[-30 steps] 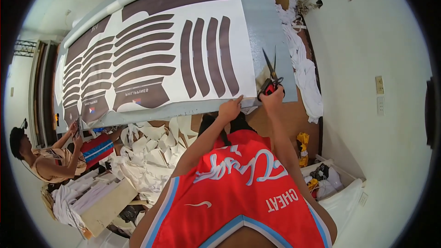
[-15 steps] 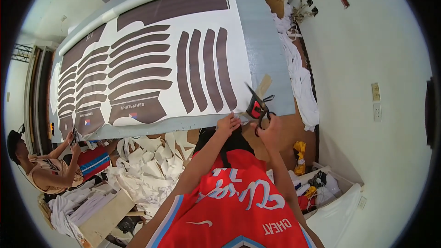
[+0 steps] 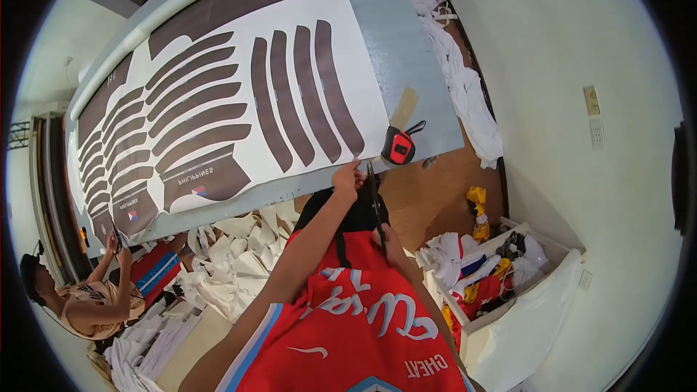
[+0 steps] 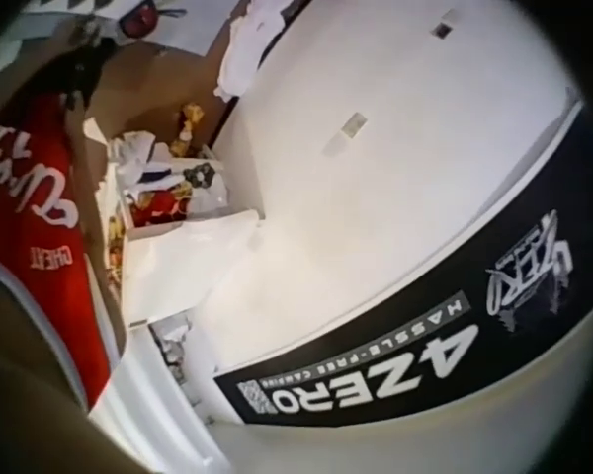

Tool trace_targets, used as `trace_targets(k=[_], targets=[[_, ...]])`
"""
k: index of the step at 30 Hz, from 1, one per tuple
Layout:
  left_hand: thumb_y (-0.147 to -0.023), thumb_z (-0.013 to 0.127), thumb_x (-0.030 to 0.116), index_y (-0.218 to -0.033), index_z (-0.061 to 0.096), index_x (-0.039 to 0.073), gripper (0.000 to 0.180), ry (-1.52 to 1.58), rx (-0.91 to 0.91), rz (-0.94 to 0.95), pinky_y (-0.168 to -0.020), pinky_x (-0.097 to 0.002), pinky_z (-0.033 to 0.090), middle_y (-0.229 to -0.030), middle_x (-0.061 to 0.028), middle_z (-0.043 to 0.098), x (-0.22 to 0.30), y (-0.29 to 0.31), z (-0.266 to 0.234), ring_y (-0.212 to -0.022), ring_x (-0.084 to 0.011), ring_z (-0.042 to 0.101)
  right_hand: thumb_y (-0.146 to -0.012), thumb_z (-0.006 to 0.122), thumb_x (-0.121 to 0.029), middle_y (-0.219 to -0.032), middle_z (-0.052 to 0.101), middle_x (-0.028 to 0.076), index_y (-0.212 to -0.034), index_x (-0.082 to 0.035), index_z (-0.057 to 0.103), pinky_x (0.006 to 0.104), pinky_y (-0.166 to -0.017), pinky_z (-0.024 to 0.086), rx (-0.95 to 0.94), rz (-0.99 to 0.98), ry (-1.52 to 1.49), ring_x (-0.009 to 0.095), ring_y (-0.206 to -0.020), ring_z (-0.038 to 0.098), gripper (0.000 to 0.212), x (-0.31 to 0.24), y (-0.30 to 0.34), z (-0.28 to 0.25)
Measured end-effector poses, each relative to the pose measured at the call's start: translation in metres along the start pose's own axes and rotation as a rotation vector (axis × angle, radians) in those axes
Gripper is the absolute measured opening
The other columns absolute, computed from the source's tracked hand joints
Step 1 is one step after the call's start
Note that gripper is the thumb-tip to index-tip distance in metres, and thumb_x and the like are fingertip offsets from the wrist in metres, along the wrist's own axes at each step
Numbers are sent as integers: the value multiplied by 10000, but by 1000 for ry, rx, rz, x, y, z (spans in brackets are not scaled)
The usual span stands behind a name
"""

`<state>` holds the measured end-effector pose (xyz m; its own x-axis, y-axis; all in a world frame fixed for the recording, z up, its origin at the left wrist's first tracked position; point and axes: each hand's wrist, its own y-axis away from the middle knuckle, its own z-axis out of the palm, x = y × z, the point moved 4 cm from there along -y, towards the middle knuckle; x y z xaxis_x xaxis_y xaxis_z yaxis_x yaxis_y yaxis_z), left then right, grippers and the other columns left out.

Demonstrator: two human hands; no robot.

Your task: Cutting out printed patterns from a large vinyl sheet using scissors.

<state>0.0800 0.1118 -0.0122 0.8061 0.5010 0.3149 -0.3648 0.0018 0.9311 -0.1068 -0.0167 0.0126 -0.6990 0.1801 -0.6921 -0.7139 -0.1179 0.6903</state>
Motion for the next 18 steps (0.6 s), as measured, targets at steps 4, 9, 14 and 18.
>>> trace_targets(k=[4,9,14,18], targets=[[-827,726,246,-713,598,99,226,45,90,-4,-398,-265,346,-571,-1,486,11,1,2,-444,-132,453,-921,599,-237,-671,451,-9,-772,-96,466,260,-561,382,-56,24,-383,90,-630,448,244,-25,-14,23],[-800,755,256,-644,514,95,329,28,168,18,-378,-277,313,-559,-14,469,10,2,3,-422,-145,426,-983,438,-329,-631,451,-32,-777,-122,502,244,-526,411,142,-171,87,94,-573,470,299,-42,-28,49],[-812,733,259,-625,477,90,360,-56,189,-8,-368,-299,288,-526,-34,443,16,4,3,-386,-162,387,-929,601,-342,-616,427,-45,-753,-117,502,227,-498,385,227,-271,71,66,-541,460,303,-23,-52,56],[-811,731,263,-629,488,85,351,-30,128,114,-366,-289,311,-528,-32,470,13,3,2,-385,-154,410,-886,676,-366,-578,424,-47,-710,-115,488,227,-456,352,283,-295,59,48,-489,437,359,-32,-54,63]])
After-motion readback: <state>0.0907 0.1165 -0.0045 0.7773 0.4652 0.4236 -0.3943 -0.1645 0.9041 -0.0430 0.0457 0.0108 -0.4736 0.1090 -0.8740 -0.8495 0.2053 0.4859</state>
